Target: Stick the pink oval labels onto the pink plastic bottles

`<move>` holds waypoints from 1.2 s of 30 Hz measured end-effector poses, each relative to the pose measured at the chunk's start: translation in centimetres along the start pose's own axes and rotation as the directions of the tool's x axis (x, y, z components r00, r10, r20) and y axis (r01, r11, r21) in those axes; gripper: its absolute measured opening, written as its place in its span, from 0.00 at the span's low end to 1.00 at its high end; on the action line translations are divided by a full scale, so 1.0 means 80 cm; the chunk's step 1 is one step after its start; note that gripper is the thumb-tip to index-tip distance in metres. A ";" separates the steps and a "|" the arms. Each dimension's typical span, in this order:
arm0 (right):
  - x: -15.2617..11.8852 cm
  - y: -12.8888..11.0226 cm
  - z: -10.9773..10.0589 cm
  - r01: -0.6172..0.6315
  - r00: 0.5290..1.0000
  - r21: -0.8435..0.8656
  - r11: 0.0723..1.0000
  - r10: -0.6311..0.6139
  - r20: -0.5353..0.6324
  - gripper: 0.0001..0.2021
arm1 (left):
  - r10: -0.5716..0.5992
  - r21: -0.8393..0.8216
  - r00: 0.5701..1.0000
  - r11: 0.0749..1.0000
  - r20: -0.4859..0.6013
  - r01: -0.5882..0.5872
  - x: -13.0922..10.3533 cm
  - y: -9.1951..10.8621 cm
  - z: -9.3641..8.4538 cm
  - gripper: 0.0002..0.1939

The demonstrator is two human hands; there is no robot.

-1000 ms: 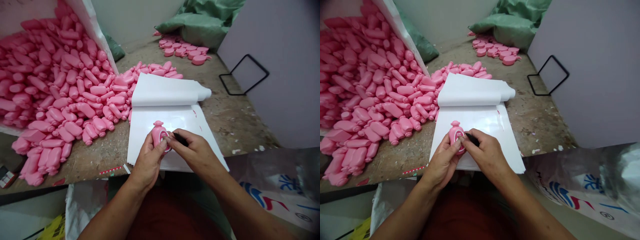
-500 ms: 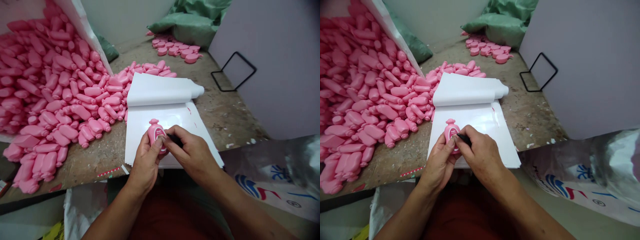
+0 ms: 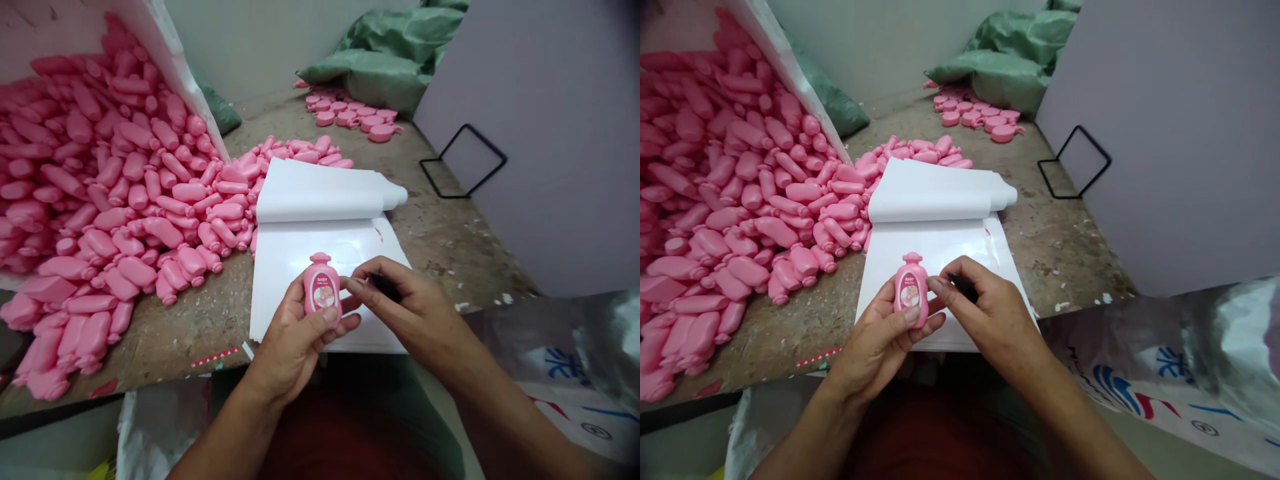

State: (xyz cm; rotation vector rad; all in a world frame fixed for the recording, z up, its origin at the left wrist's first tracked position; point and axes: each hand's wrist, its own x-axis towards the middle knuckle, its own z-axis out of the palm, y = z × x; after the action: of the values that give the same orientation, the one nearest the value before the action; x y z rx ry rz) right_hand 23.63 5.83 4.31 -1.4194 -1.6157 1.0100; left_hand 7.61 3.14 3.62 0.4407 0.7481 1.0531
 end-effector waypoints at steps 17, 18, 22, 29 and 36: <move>0.009 0.012 0.007 -0.154 0.987 0.206 0.966 0.144 0.066 0.15 | -0.122 0.152 0.992 0.982 0.034 0.116 0.000 -0.002 0.002 0.30; 0.009 0.011 0.007 -0.147 0.989 0.210 0.966 0.137 0.062 0.16 | -0.130 0.151 0.991 0.981 0.032 0.123 -0.001 -0.002 0.002 0.30; 0.004 0.002 0.015 -0.153 0.988 0.063 0.986 0.153 -0.005 0.16 | -0.078 0.214 0.995 0.975 0.055 0.065 -0.002 -0.006 0.001 0.27; 0.013 0.003 0.029 -0.129 0.992 0.281 0.951 0.121 0.045 0.18 | -0.065 0.136 0.997 0.989 0.031 0.060 0.004 -0.008 -0.009 0.18; 0.004 0.039 0.005 -0.036 0.999 0.058 0.998 0.037 -0.018 0.16 | -0.077 0.156 0.995 0.984 -0.068 0.087 -0.020 0.019 -0.065 0.27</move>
State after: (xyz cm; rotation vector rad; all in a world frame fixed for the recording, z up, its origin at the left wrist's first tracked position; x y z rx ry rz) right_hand 24.46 6.32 1.33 -1.4201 -1.5405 1.0525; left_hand 2.40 2.31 1.64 0.5107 0.9020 0.9370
